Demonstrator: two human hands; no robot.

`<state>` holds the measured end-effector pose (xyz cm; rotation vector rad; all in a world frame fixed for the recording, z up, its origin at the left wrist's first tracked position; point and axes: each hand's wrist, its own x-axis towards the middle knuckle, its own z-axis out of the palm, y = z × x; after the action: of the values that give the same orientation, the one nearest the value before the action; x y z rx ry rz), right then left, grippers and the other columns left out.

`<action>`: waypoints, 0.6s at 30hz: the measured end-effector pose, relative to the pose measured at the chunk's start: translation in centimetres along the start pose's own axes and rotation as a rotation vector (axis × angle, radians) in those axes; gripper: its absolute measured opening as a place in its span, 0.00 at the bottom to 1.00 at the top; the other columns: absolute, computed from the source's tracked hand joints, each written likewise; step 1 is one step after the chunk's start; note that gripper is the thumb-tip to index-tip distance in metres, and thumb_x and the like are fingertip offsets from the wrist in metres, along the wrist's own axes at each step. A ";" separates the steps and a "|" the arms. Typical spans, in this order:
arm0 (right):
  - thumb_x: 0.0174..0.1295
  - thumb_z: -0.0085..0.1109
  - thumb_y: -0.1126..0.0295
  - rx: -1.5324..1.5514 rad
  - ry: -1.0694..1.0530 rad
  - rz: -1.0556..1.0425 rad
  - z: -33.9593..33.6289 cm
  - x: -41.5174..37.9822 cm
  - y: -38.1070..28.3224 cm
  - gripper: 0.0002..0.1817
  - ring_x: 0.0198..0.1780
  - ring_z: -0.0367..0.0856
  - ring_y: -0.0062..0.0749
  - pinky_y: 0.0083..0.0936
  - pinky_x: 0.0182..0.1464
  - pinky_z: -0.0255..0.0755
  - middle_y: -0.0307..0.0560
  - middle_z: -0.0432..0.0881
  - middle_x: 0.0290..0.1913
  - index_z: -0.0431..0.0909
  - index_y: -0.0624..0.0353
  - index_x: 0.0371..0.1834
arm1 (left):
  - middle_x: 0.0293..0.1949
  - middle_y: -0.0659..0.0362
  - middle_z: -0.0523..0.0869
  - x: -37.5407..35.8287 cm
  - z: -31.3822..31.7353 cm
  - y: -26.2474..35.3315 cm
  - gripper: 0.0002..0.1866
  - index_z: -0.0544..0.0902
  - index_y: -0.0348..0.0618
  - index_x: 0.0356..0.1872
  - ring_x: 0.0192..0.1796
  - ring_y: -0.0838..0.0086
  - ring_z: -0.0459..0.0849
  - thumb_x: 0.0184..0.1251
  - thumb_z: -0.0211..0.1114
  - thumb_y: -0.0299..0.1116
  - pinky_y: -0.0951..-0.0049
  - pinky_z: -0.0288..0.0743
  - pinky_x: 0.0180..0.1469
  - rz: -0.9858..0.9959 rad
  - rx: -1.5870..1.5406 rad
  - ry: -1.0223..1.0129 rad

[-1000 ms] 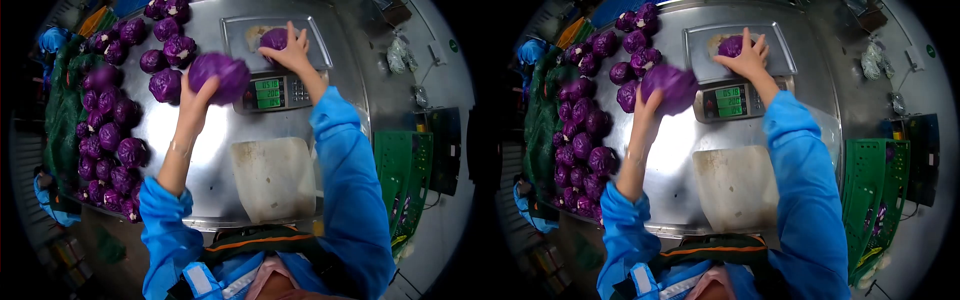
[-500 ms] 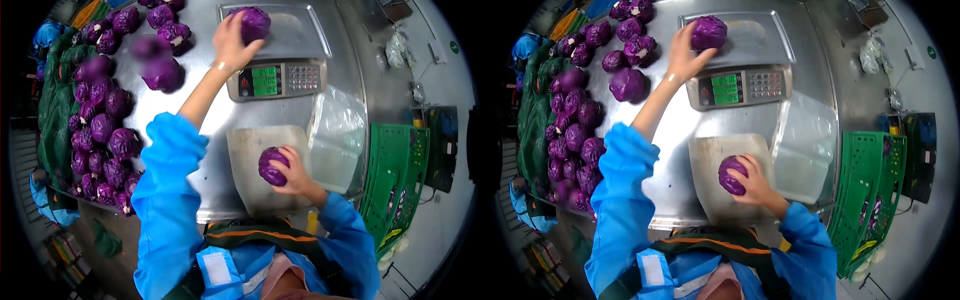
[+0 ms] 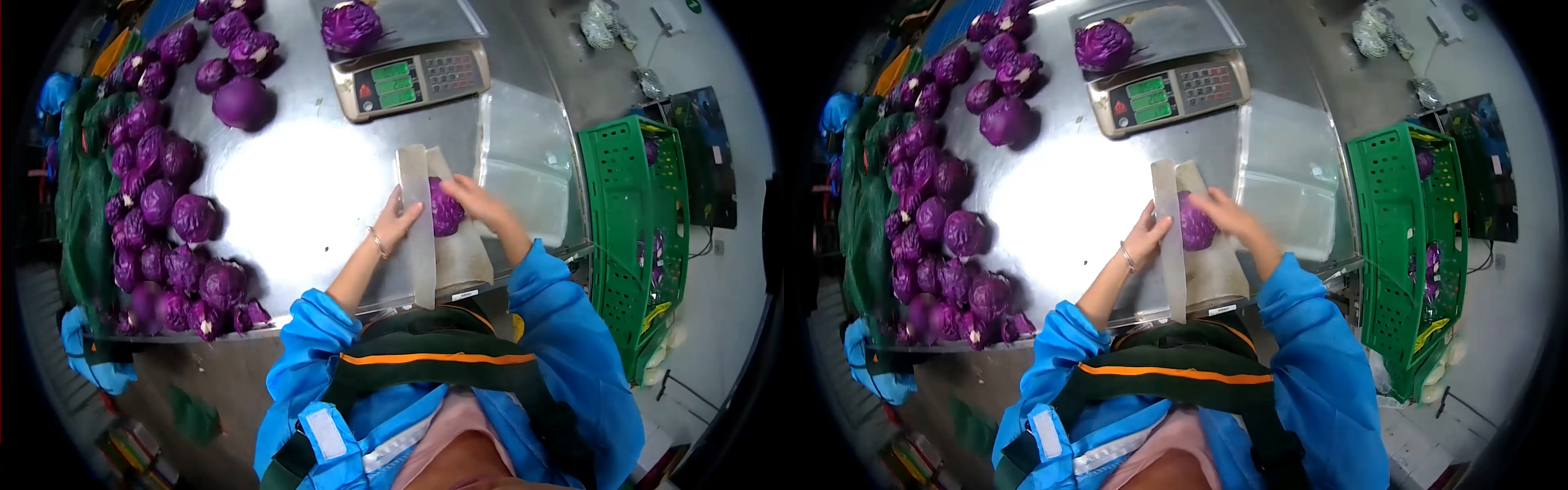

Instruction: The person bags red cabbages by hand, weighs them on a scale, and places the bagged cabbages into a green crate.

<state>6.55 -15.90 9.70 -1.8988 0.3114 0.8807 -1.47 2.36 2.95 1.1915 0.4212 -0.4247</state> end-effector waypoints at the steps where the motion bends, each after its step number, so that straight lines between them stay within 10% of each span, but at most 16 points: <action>1: 0.48 0.64 0.44 -0.129 0.109 -0.218 1.4 0.7 1.6 0.49 0.55 0.73 0.44 0.34 0.54 0.69 0.62 0.69 0.57 0.56 0.66 0.66 | 0.59 0.40 0.67 0.6 1.2 -0.3 0.43 0.51 0.30 0.66 0.60 0.55 0.70 0.59 0.63 0.45 0.61 0.67 0.57 0.127 0.201 0.090; 4: 0.50 0.61 0.44 0.000 0.113 -0.354 1.8 -0.9 1.5 0.48 0.60 0.69 0.44 0.33 0.60 0.65 0.59 0.66 0.61 0.53 0.64 0.67 | 0.63 0.29 0.53 -1.0 6.1 -0.7 0.49 0.37 0.29 0.68 0.66 0.45 0.58 0.60 0.61 0.46 0.56 0.53 0.66 0.364 0.794 0.278; 9: 0.61 0.52 0.51 0.980 -0.319 -0.130 -8.0 -6.2 2.3 0.37 0.61 0.67 0.38 0.34 0.62 0.63 0.53 0.65 0.62 0.53 0.60 0.68 | 0.58 0.42 0.70 -4.8 11.2 10.9 0.35 0.57 0.34 0.66 0.63 0.50 0.66 0.61 0.60 0.40 0.58 0.61 0.62 0.808 0.965 -0.302; 10: 0.63 0.50 0.53 1.181 -0.280 -0.199 -9.6 -7.9 3.3 0.33 0.59 0.70 0.37 0.33 0.60 0.67 0.51 0.69 0.60 0.56 0.58 0.66 | 0.49 0.49 0.79 -4.2 12.0 13.9 0.25 0.68 0.38 0.60 0.54 0.55 0.77 0.62 0.59 0.34 0.63 0.71 0.54 0.384 0.553 -0.331; 12: 0.63 0.50 0.53 1.267 -0.232 -0.218 -13.6 -10.1 4.7 0.32 0.58 0.71 0.36 0.33 0.60 0.67 0.51 0.69 0.59 0.57 0.58 0.66 | 0.43 0.49 0.82 2.6 12.9 12.2 0.21 0.72 0.40 0.56 0.43 0.57 0.82 0.59 0.60 0.28 0.66 0.77 0.45 0.791 0.733 -0.145; 15: 0.63 0.50 0.53 1.212 -0.158 -0.073 -17.0 -14.2 7.7 0.32 0.57 0.72 0.36 0.33 0.59 0.67 0.51 0.70 0.58 0.59 0.58 0.65 | 0.45 0.49 0.77 9.8 16.1 2.2 0.24 0.74 0.42 0.51 0.50 0.56 0.75 0.48 0.62 0.26 0.62 0.68 0.56 0.850 1.182 -0.676; 18: 0.62 0.50 0.53 1.189 -0.121 0.126 -15.9 -19.1 11.2 0.31 0.56 0.72 0.36 0.33 0.59 0.68 0.51 0.71 0.57 0.60 0.58 0.64 | 0.49 0.48 0.72 9.9 18.4 -1.2 0.28 0.72 0.45 0.53 0.56 0.56 0.68 0.44 0.64 0.29 0.56 0.60 0.59 0.828 1.572 -0.631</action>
<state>-6.10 -38.00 19.51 -0.7264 0.6944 0.6390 7.95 -16.30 2.56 2.4188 -1.1873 -0.3274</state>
